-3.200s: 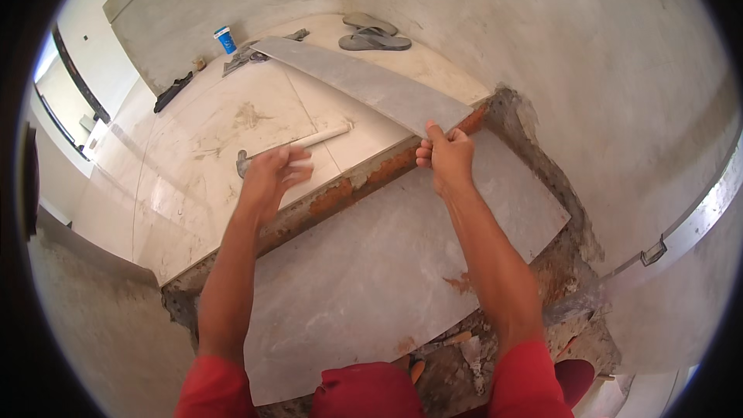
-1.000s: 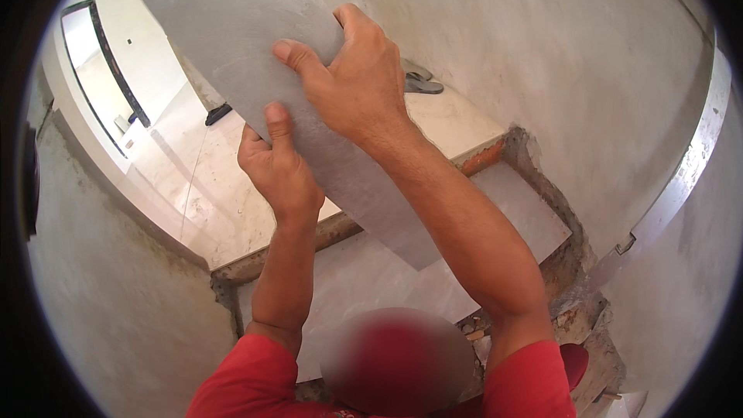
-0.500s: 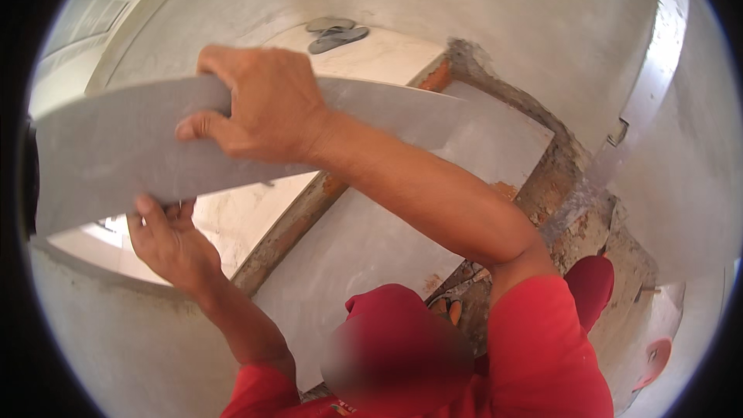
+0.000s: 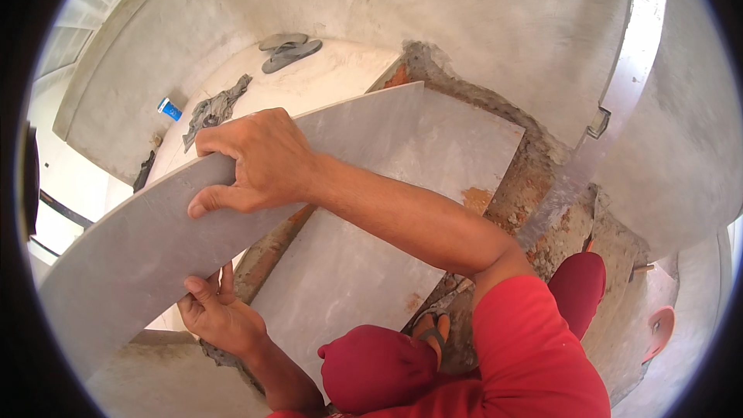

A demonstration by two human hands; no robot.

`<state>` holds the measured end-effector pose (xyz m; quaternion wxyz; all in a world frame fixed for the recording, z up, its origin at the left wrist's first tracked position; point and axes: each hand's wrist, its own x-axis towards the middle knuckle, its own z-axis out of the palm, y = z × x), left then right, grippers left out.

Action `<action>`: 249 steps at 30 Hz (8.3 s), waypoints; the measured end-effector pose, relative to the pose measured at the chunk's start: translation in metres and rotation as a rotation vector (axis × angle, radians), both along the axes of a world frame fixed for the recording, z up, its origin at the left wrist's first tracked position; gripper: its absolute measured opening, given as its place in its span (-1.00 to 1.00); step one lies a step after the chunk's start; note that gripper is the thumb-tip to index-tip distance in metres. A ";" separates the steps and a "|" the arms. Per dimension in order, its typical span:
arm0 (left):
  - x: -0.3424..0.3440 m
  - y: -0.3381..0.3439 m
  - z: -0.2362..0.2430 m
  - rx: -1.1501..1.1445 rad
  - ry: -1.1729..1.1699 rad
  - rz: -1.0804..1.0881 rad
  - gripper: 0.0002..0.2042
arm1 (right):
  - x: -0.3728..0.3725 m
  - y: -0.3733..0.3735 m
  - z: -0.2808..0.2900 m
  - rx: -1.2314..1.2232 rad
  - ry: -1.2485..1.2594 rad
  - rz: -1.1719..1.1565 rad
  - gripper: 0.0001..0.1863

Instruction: The person places a tile on a concrete step, checks its fit, and then uses a hammer and a chisel to chip away at the concrete to level the surface.

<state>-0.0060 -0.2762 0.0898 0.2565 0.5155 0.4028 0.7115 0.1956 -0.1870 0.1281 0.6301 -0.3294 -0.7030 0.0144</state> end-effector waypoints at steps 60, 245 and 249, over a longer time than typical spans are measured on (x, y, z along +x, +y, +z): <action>-0.031 0.081 -0.226 -0.655 -1.027 -0.307 -0.03 | -0.033 0.090 -0.200 0.007 -0.565 0.014 -0.54; -0.198 0.104 -0.293 -0.474 0.525 0.839 0.51 | -0.119 0.096 -0.221 -0.226 -0.678 -0.143 -0.35; -0.196 0.109 -0.287 -0.437 0.573 0.840 0.47 | -0.118 0.093 -0.215 -0.254 -0.645 -0.148 -0.38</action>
